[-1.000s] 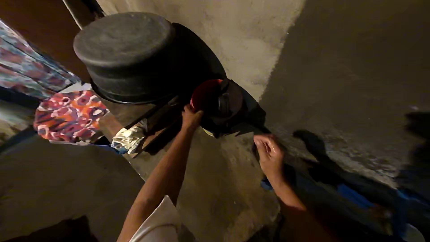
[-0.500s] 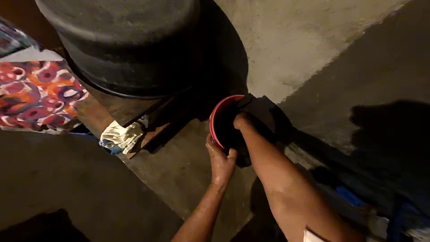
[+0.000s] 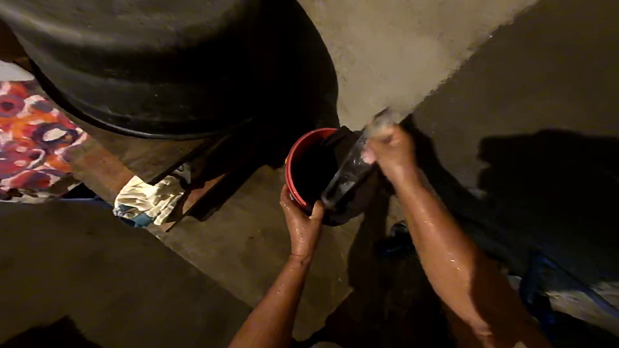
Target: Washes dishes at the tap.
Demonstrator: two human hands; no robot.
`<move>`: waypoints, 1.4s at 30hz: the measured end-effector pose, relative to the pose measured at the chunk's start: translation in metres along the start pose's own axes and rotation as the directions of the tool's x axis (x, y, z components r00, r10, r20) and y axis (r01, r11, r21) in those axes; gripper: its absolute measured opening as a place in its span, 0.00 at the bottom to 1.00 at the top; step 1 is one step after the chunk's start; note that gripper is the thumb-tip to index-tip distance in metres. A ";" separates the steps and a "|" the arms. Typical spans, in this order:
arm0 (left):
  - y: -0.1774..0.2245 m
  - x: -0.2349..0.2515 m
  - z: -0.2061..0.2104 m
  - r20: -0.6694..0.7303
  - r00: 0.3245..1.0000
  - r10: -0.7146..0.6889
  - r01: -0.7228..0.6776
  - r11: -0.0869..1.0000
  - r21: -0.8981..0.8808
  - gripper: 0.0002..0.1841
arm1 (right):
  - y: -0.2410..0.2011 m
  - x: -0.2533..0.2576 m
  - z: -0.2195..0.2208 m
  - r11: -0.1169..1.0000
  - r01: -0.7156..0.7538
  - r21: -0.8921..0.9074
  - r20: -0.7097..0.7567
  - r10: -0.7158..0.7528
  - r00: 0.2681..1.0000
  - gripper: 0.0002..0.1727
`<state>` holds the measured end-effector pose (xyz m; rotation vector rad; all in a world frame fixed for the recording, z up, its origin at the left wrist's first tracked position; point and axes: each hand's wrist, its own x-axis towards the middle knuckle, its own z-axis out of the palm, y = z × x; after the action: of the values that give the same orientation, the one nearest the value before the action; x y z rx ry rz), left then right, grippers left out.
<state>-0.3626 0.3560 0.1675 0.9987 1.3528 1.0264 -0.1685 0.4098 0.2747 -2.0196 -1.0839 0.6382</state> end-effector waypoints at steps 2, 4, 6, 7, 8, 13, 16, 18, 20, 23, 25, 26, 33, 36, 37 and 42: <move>0.000 0.001 -0.001 0.015 1.000 -0.002 0.001 1.000 0.031 0.50 | -0.009 -0.017 -0.037 0.971 0.091 0.223 -0.129 -0.063 0.990 0.22; 0.004 0.000 -0.006 0.040 0.999 0.034 -0.039 0.990 0.134 0.50 | -0.008 -0.041 -0.068 0.923 0.208 0.324 -0.229 -0.137 0.964 0.22; 0.014 -0.005 -0.015 0.062 0.971 0.231 -0.239 0.922 0.306 0.53 | -0.002 -0.068 -0.096 0.895 0.328 0.303 -0.360 -0.211 0.909 0.23; 0.022 -0.012 -0.018 0.074 0.929 0.362 -0.364 0.862 0.354 0.54 | 0.002 -0.084 -0.111 0.909 0.348 0.230 -0.417 -0.231 0.879 0.24; 0.031 -0.020 -0.016 0.104 0.869 0.485 -0.488 0.798 0.355 0.55 | 0.006 -0.100 -0.126 0.926 0.343 0.157 -0.465 -0.237 0.853 0.25; 0.044 -0.082 0.064 0.653 0.488 0.580 -0.695 0.711 -0.112 0.62 | 0.050 -0.173 -0.165 0.883 0.280 0.376 -0.471 -0.078 0.879 0.22; 0.014 -0.124 0.123 0.940 0.270 0.210 -0.591 0.806 -0.011 0.65 | 0.106 -0.207 -0.167 0.770 0.137 0.624 -0.406 0.170 0.898 0.15; -0.014 -0.149 0.151 0.974 0.188 -0.127 -0.452 0.869 0.200 0.51 | 0.153 -0.228 -0.169 0.643 -0.106 0.758 -0.291 0.479 0.828 0.15; -0.046 -0.173 0.169 0.913 0.136 -0.385 -0.301 0.861 0.409 0.40 | 0.218 -0.252 -0.167 0.481 -0.333 0.811 -0.115 0.690 0.715 0.22; -0.089 -0.217 0.192 0.792 0.128 -0.597 -0.257 0.751 0.608 0.28 | 0.309 -0.299 -0.148 0.108 -0.523 0.845 0.224 0.817 0.531 0.31; -0.124 -0.245 0.205 0.732 0.117 -0.671 -0.346 0.663 0.664 0.20 | 0.338 -0.333 -0.130 0.003 -0.574 0.819 0.322 0.825 0.464 0.28; -0.141 -0.257 0.210 0.699 0.121 -0.705 -0.387 0.615 0.687 0.20 | 0.340 -0.346 -0.127 0.035 -0.609 0.792 0.313 0.834 0.455 0.25; -0.157 -0.317 0.222 0.538 0.221 -0.813 -0.445 0.407 0.798 0.24 | 0.402 -0.396 -0.157 0.625 -0.701 0.342 0.442 0.551 0.708 0.26; -0.153 -0.333 0.236 0.502 0.240 -0.831 -0.535 0.319 0.783 0.28 | 0.410 -0.399 -0.176 0.716 -0.653 0.249 0.485 0.491 0.724 0.25; -0.161 -0.332 0.239 0.516 0.225 -0.827 -0.562 0.322 0.762 0.28 | 0.414 -0.398 -0.176 0.716 -0.656 0.237 0.475 0.504 0.721 0.23; -0.182 -0.329 0.243 0.624 0.133 -0.770 -0.590 0.444 0.674 0.22 | 0.439 -0.396 -0.170 0.763 -0.603 0.231 0.415 0.484 0.771 0.21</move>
<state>-0.1101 -0.0025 0.0770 1.8300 0.5120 -0.9318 -0.0423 -0.1523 0.0576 -1.9374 -0.4606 1.4237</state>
